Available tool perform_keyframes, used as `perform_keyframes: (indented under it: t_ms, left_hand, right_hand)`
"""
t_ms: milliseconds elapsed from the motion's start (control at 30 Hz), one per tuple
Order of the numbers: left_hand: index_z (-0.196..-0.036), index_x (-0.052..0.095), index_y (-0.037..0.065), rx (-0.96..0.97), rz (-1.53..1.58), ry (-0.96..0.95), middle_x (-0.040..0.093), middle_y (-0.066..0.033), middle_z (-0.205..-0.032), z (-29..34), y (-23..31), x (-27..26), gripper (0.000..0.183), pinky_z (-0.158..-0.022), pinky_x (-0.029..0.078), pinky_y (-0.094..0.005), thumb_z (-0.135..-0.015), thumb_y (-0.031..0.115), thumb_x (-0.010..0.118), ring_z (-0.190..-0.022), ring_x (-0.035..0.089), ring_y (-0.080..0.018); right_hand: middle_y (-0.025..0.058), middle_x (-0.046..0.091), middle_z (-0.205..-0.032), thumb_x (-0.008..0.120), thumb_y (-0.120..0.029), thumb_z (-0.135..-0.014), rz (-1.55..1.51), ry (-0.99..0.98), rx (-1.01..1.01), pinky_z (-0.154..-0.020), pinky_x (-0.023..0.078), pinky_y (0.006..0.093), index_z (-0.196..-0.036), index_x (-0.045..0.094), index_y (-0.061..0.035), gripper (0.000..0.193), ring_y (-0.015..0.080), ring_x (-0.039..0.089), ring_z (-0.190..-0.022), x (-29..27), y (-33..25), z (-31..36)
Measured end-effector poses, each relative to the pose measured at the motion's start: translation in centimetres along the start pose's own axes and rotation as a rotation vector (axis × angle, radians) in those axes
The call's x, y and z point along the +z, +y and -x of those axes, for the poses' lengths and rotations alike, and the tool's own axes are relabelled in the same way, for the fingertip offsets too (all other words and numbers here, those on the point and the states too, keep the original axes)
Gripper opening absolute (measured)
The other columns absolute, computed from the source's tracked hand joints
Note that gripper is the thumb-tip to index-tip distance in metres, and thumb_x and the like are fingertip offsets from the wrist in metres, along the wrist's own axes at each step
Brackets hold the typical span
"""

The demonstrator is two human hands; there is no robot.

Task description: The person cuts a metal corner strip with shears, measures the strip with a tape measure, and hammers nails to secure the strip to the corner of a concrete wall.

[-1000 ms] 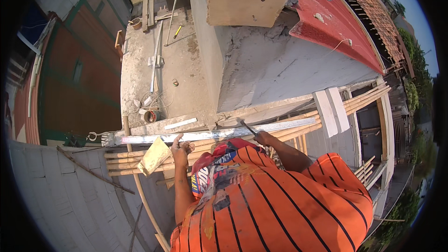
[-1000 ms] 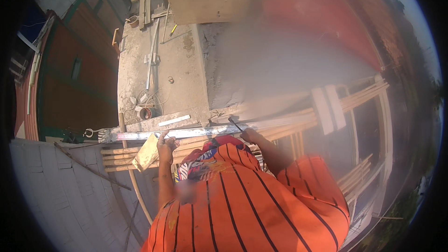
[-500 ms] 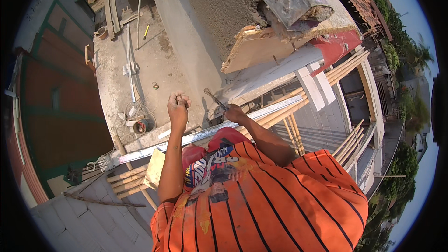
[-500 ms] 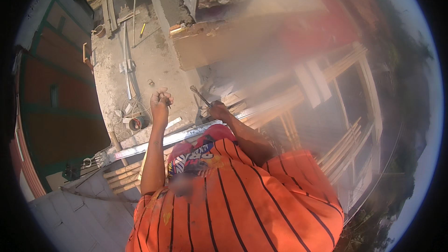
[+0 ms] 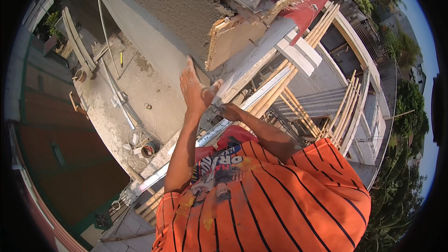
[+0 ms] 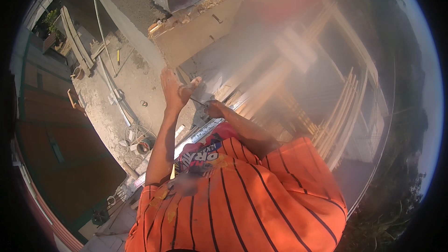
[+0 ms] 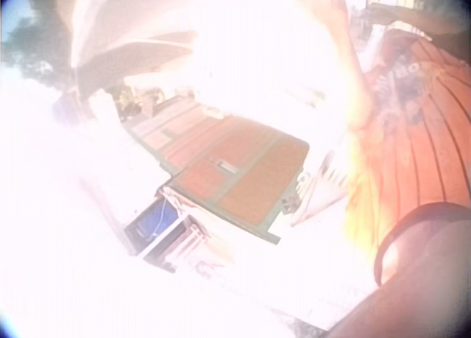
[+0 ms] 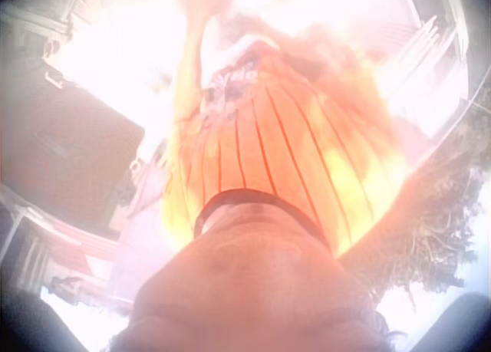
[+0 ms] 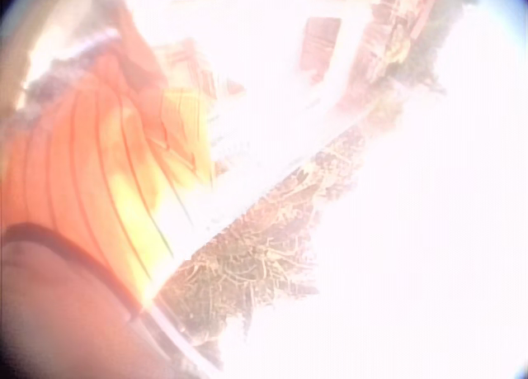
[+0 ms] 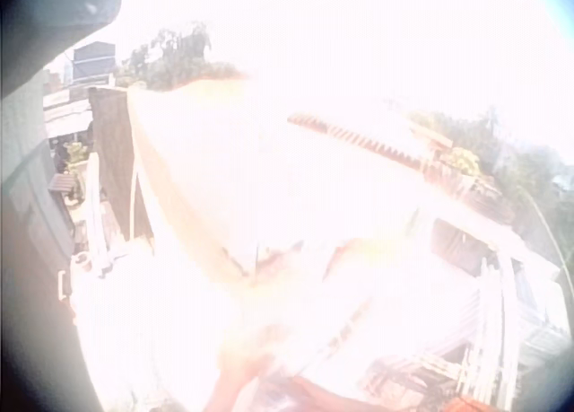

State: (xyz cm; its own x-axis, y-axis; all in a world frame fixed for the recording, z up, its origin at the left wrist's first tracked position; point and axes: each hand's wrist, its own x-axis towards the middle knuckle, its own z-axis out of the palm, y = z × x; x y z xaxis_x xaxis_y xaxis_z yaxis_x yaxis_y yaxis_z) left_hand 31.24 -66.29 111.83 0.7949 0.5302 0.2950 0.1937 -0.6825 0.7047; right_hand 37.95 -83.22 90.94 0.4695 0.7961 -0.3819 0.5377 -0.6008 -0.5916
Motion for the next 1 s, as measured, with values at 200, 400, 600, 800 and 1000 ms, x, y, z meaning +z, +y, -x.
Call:
perform_keyframes:
  t_ms: [200,400,600,800,1000]
  left_hand:
    - [-0.141,0.023,-0.008,0.005,0.027,0.004,0.028,-0.0298,-0.142,0.0,0.4,0.5,0.102,-0.109,0.027,-0.0469,-0.068,0.035,0.082,-0.132,0.029,-0.0417]
    - [-0.138,0.016,-0.017,-0.129,-0.194,-0.010,0.024,-0.0349,-0.142,0.0,0.2,2.1,0.110,-0.112,0.021,-0.0479,-0.070,0.038,0.081,-0.135,0.024,-0.0431]
    - [-0.126,0.037,-0.014,-0.309,0.024,0.066,0.041,-0.0260,-0.132,-0.5,2.7,4.5,0.078,-0.103,0.031,-0.0443,-0.072,0.019,0.083,-0.120,0.038,-0.0310]
    - [-0.111,0.059,-0.006,0.081,-0.855,-0.258,0.059,-0.0277,-0.108,-0.1,-3.3,2.5,0.047,-0.093,0.040,-0.0438,-0.087,0.033,0.066,-0.097,0.055,-0.0405]
    - [-0.106,0.060,-0.010,0.043,-0.448,0.042,0.064,-0.0238,-0.105,0.1,-0.2,3.9,0.046,-0.090,0.043,-0.0423,-0.086,0.031,0.067,-0.096,0.059,-0.0361]
  right_hand:
    - [0.0202,0.064,-0.108,0.053,-0.038,-0.088,-0.326,0.069,0.100,-0.087,0.046,0.0450,-0.107,0.058,0.0026,0.045,0.0407,0.059,-0.099,0.5,0.1,9.7]
    - [0.0164,0.066,-0.097,0.053,-0.030,-0.089,0.382,-0.149,-0.121,-0.080,0.049,0.0406,-0.103,0.061,0.0002,0.034,0.0304,0.064,-0.089,6.0,10.3,7.8]
    - [0.0146,0.065,-0.069,0.054,-0.016,-0.073,-0.306,-0.151,0.263,-0.063,0.053,0.0378,-0.078,0.065,-0.0055,0.016,0.0270,0.066,-0.065,2.8,21.8,7.2]
    - [0.0287,0.059,-0.105,0.043,-0.005,-0.078,-0.419,0.163,0.253,-0.087,0.049,0.0416,-0.141,0.034,-0.0129,0.064,0.0392,0.062,-0.094,-4.4,25.8,3.1]
    - [0.0129,0.054,-0.085,0.047,-0.009,-0.079,-0.832,0.098,-0.002,-0.078,0.053,0.0395,-0.145,0.032,-0.0304,0.071,0.0238,0.055,-0.081,-8.8,28.7,1.4]
